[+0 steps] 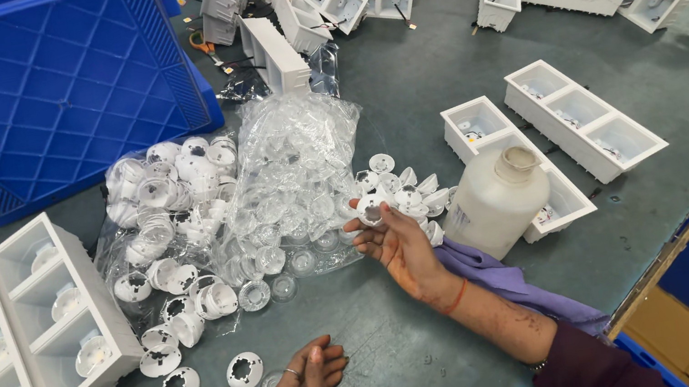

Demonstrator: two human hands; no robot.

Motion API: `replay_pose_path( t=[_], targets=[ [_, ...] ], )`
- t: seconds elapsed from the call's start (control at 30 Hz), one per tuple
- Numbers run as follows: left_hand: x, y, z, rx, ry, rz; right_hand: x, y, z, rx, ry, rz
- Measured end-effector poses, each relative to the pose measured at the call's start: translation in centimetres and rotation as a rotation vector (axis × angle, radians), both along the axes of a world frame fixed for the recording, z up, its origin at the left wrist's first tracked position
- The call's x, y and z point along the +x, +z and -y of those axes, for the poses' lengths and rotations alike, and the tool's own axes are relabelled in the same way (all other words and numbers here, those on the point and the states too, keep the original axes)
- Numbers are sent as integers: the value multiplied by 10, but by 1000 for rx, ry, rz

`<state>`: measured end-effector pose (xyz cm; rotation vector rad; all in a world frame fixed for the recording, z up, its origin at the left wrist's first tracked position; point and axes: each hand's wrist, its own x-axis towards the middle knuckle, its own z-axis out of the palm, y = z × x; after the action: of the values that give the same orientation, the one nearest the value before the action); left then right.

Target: The person picks white plastic diffuser rings and clear plastic lamp covers from the workbench, presses a ring into each cover by hand, and places the assembled covers into white compartmentalized trays, repeating the cycle one piece at a time.

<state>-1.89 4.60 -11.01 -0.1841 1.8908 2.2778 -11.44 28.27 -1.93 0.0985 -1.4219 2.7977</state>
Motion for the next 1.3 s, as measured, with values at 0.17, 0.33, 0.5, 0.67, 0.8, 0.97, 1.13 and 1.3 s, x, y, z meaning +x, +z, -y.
replay_pose_path(
  t=[0.17,0.33,0.5,0.67,0.8,0.97,1.13,1.3],
  targets=[
    [0,5,0,-6,-6,4,-4,-3,-6,-34,9,13],
    [0,8,0,-20,-8,24,-4,-4,-5,-47,-113,68],
    [-1,6,0,-22,-24,7,-9,-8,-10,-37,-113,30],
    [-2,3,0,-23,-26,10,-11,-4,-11,-8,-132,50],
    [-3,2,0,-25,-21,5,-10,4,-10,3,-160,49],
    [-3,9,-1,-32,-21,-6,-11,9,-12,43,-208,-22],
    [7,31,-8,-168,4,-60,-17,16,-22,437,-418,-292],
    [14,63,-10,-452,-11,-207,-11,30,-29,1249,-688,-368]
  ],
)
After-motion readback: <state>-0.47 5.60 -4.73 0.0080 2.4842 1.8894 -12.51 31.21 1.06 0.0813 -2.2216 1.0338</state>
